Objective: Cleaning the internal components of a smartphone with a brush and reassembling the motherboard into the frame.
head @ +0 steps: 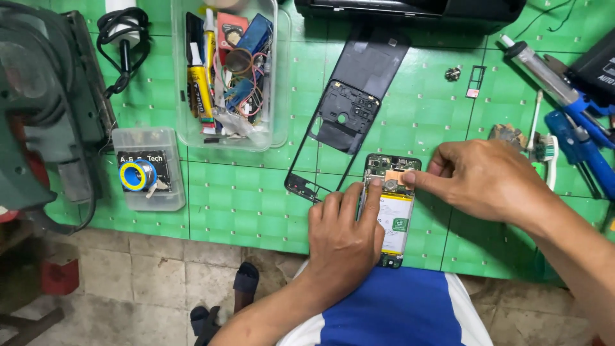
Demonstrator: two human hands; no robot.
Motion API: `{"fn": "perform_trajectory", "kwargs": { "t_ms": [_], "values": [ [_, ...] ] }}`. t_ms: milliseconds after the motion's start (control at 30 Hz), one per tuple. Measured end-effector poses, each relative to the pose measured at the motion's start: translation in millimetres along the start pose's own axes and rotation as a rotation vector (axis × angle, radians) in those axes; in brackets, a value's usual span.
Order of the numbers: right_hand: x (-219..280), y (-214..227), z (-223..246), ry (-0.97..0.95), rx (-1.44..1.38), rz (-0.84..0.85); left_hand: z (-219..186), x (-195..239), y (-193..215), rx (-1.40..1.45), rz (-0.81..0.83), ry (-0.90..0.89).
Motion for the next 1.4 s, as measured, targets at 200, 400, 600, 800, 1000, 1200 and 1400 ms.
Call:
{"fn": "perform_trajectory", "kwargs": {
  "t_ms": [200,400,600,800,1000,1200,1400],
  "values": [
    [3.2,-1.7,4.4,-0.037,0.018,-0.040,0.7,-1.9,-1.4,-0.007,-0.026,-0.004],
    [3.6,-5.2,6.8,-0.052,0.064,-0.053,1.7,-3.4,-0.9,-0.005,-0.050,0.004],
    [4.2,-5.4,7.5,-0.038,0.061,-0.055,2.6,-2.0,-1.6,-0.013,-0.046,-0.003],
    [1.7,-7.3,5.0,-0.035,0.047,-0.057,5.3,-10.5,0.9,-0.001,-0.118,0.003],
    [0.3,-9.3,3.5,-0.032,0.037,-0.077,12.1,-18.0,-8.6,-0.022,-0.093,-0.004],
    [-0.9,-8.5,3.1,-0.020,0.033,-0.065,13.7,-19.9,-12.2,-0.036,-0.113,-0.018],
    [0.9,-5.1,6.5,-0.037,0.031,-0.051,13.2,-20.2,-15.7,-0.063,-0.140,-0.043]
  ]
}}
Point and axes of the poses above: each hand's wrist, its own x-axis away from the middle knuckle, its own y-axis out of the back of the hand, z = x × y, the point moved 1 cm from there along -x, towards the middle knuckle, and after that the axes turned 2 degrees about -z, right-handed, at the moved point
